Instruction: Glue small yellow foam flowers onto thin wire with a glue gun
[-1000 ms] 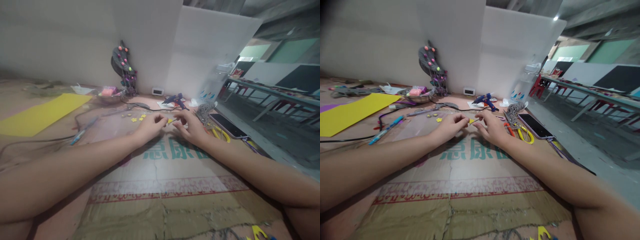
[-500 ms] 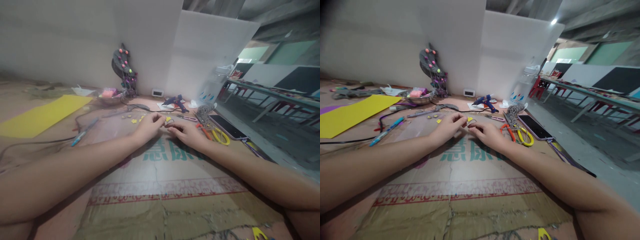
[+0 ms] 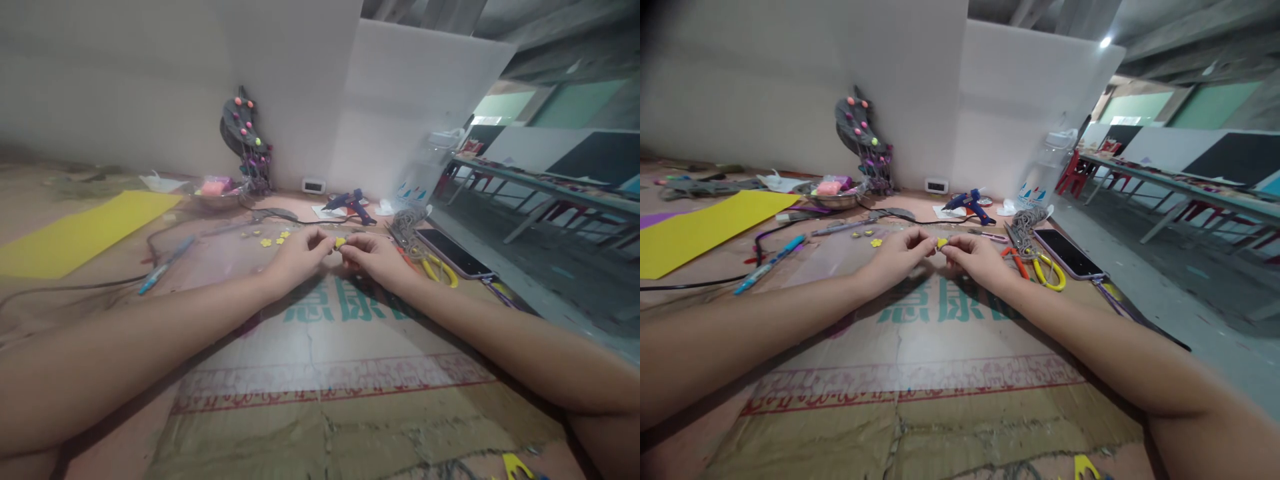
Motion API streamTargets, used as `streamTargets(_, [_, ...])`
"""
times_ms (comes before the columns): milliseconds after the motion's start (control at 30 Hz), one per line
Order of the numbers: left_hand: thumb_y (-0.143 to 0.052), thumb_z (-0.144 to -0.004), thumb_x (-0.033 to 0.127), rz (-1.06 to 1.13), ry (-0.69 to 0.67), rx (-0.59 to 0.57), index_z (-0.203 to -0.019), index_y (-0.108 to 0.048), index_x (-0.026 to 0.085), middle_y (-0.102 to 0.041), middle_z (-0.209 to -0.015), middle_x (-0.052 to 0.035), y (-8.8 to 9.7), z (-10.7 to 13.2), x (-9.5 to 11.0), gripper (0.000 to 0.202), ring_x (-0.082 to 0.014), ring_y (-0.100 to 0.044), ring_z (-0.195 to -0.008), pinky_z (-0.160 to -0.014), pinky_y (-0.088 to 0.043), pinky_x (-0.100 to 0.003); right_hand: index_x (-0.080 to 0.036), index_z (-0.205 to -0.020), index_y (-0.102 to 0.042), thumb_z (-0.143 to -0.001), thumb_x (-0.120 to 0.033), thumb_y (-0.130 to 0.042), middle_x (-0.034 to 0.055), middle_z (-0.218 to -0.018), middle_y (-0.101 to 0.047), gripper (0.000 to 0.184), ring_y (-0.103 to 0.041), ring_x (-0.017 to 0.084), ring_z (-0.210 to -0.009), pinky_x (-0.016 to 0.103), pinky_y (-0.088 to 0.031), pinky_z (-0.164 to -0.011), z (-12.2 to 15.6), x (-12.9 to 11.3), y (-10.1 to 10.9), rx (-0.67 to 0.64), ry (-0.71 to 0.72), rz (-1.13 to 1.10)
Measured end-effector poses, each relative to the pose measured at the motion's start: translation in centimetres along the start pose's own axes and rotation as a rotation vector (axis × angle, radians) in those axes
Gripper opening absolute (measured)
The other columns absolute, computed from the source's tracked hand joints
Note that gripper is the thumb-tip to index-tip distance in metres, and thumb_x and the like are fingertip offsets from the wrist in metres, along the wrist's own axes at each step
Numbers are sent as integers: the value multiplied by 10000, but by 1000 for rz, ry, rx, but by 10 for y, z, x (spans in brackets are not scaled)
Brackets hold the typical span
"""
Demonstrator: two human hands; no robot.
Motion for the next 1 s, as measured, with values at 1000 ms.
streamTargets(1000, [-556, -847, 406, -95, 34, -37, -754, -599, 182, -661, -760, -23, -3, -1, -3, 246, -156, -576, -699, -641, -422, -283, -178, -734, -560, -803, -533, -651, -40, -575, -536, 373, -435, 68, -472, 213, -339, -444, -2, 2, 2, 0, 29, -11])
Point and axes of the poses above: each hand's wrist, its own z-axis away from the middle knuckle, its own y-axis out of the back of the hand, x = y × z, the point moved 9 cm from there along -z, towards the middle knuckle
